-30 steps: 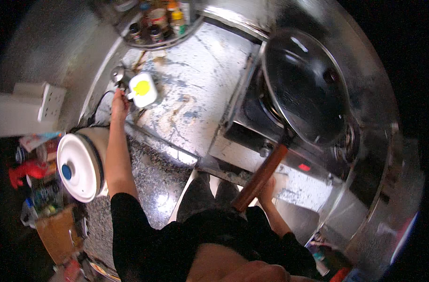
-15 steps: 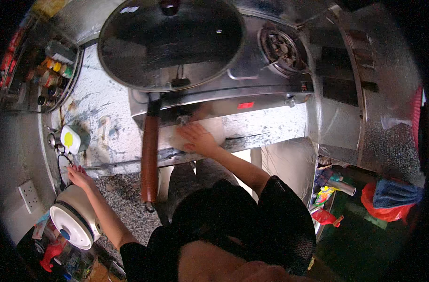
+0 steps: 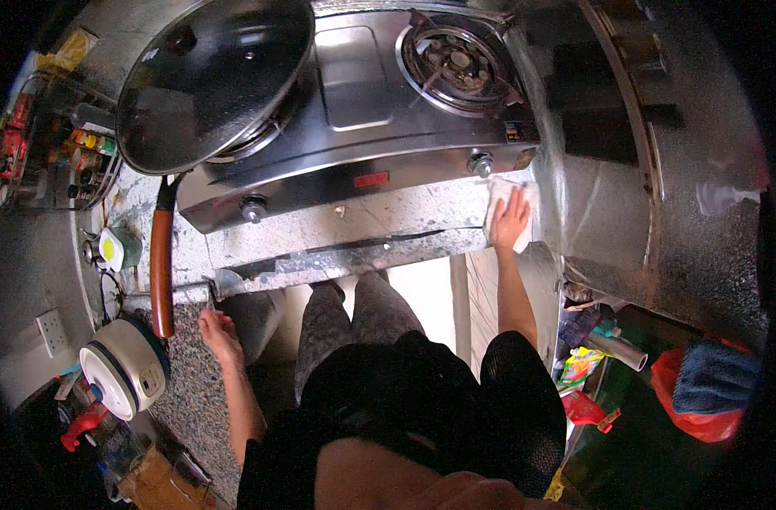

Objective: The person wipes the stove and backsplash with a cloth, then wipes the kitchen counter, washes the cloth in a sink, removes a bowl of food from a microwave, and places it on a table.

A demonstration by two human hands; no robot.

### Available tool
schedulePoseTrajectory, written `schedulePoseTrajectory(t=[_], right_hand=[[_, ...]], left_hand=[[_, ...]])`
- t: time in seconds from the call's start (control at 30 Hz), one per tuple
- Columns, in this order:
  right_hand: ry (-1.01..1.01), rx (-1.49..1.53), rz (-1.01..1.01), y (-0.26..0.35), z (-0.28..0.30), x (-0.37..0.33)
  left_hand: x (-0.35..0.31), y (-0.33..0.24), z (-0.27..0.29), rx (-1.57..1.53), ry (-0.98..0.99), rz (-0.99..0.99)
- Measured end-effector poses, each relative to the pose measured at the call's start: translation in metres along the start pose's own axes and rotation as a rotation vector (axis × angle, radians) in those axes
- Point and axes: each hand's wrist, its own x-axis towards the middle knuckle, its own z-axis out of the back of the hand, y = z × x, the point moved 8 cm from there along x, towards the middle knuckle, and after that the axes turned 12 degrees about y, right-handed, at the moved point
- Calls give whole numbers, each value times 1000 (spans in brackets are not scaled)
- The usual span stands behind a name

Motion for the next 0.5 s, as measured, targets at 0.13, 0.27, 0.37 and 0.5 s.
schedulePoseTrajectory(t=[0.13,0.27,0.37,0.5], right_hand=[[-119,9,-239,-29,-15,-50],[211,188,-233,73,-48,-113],[315,366,97,151,-58,-150],[628,1130,187,163,-59,-137]], left_hand=[[-41,54,-11,-92,113,95],[-72,78,-33,-140,91,267],[-73,65,-63,-166,184,246],[-69,56,-88,-206,284,219]])
